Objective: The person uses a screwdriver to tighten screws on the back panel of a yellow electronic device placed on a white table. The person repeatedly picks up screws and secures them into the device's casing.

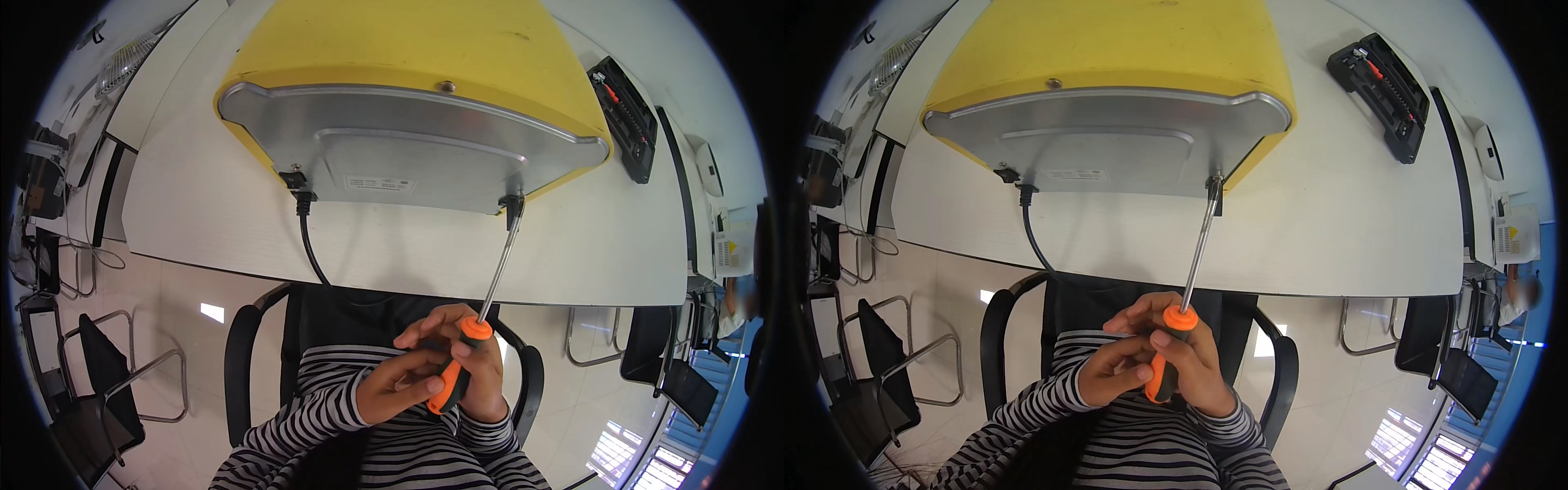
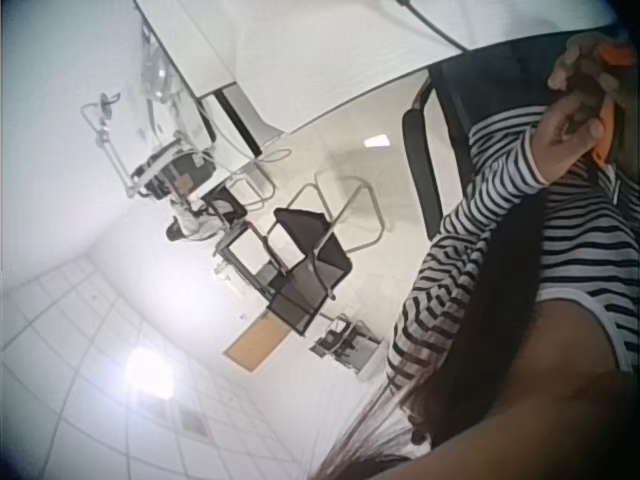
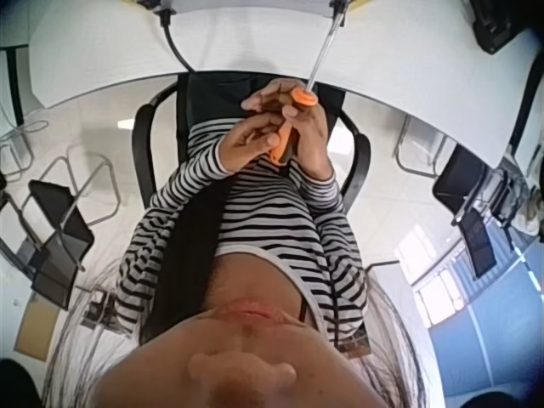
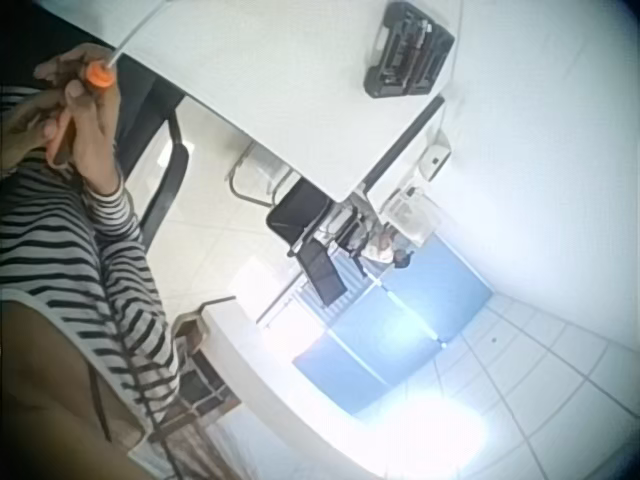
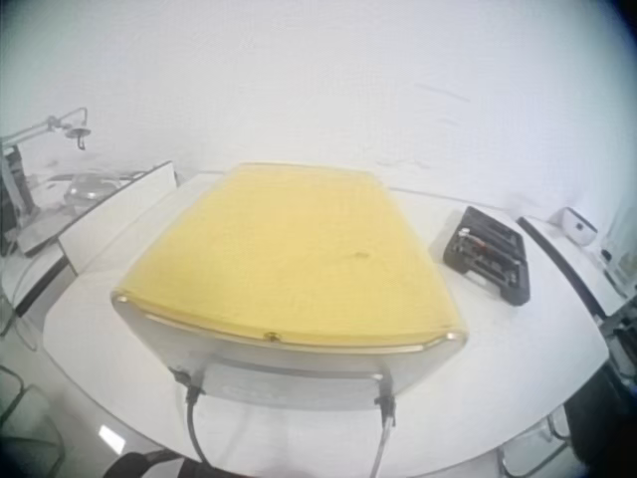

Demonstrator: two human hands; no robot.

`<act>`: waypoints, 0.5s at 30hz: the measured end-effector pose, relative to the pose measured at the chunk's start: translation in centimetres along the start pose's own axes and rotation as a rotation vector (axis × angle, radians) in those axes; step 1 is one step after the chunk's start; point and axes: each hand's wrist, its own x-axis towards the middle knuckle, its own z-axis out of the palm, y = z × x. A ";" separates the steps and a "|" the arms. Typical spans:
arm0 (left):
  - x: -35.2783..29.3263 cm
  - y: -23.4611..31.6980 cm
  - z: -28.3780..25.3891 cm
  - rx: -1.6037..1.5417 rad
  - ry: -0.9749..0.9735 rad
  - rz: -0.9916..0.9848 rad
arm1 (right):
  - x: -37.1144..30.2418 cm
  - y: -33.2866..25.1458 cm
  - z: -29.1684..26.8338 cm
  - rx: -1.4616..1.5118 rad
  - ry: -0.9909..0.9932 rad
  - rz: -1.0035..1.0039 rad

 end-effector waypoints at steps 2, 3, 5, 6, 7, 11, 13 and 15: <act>0.0 0.0 0.0 -0.022 -0.016 -0.009 | 0.1 0.1 -0.4 0.068 -0.068 0.043; 0.0 0.0 0.0 -0.025 -0.032 -0.020 | 0.1 0.2 -0.7 0.103 -0.101 0.065; 0.1 0.2 0.0 -0.110 -0.086 -0.029 | 0.1 0.0 -1.0 0.204 -0.182 0.113; 0.3 0.4 0.0 -0.192 -0.124 -0.027 | 0.0 -0.1 -1.2 0.255 -0.222 0.138; 0.5 0.5 0.1 -0.274 -0.162 -0.026 | 0.0 0.0 -1.8 0.246 -0.276 0.176; 0.5 0.2 0.3 -0.260 -0.155 0.019 | 0.1 -0.1 -1.8 0.275 -0.318 0.157; 0.3 -0.1 0.9 -0.062 -0.018 0.099 | -0.4 -0.7 -0.9 0.213 -0.180 0.143; 0.2 -0.2 1.2 0.060 0.061 0.111 | -1.1 -0.7 -0.6 -0.119 -0.008 -0.016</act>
